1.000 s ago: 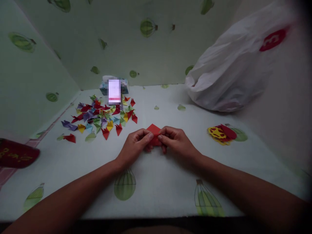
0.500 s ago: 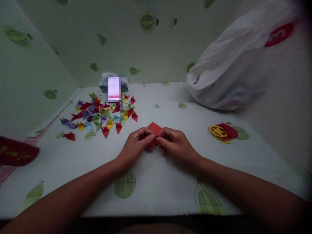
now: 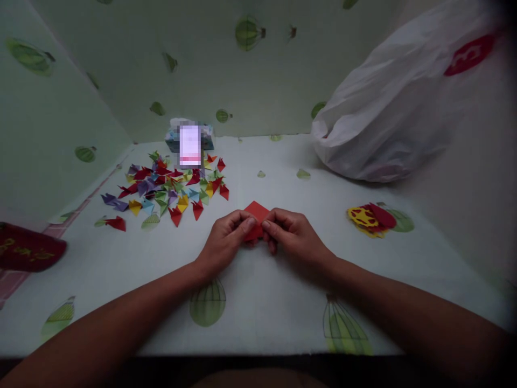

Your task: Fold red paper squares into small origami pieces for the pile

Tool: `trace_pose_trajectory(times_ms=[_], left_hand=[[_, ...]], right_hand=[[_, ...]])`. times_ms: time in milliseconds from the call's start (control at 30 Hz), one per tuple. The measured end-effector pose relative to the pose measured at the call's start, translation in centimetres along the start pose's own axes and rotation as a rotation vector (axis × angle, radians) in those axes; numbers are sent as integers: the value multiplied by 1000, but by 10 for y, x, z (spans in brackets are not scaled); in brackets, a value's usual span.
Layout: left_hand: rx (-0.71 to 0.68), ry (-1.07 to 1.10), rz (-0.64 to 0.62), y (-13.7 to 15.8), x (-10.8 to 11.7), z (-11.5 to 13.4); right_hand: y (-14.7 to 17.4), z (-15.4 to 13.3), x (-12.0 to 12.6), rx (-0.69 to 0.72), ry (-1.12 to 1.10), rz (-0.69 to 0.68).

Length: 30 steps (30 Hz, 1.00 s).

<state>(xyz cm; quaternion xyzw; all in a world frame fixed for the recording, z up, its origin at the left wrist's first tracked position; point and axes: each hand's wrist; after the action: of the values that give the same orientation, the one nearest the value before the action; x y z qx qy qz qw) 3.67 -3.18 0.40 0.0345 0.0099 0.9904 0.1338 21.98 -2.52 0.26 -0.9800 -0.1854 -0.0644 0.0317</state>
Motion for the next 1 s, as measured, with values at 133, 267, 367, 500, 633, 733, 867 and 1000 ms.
trace_pose_trajectory(times_ms=[133,267,367,500,633,733,867,1000], left_hand=[[80,-9,-19,-1,1,2],[137,26,-48,-3,1,1],[167,71,-82,-5,3,-1],[186,117,-113,-7,6,-3],[169,122,-93,-8,7,-1],[151,59,-78,-6,6,1],[132,-12,-92,-3,3,2],[132,-6,-102,-2,2,1]], right_hand=[[-1,-3,2,23,50,33],[-1,-4,3,41,80,61],[-1,-3,3,44,78,65],[-6,-1,9,14,-47,88],[-16,0,19,20,-219,190],[-17,0,20,35,-175,128],[-9,0,11,-9,-88,-71],[-5,-2,7,11,-71,-75]])
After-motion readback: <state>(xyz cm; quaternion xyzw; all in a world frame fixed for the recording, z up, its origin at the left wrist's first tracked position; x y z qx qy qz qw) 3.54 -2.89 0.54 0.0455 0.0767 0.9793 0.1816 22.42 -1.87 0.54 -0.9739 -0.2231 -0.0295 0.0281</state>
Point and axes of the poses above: each hand's wrist, its own y-axis away from the middle knuckle, its own x-axis out of the back of the hand, z = x × y, and after that the axes turned 3 degrees about -y, right-handed
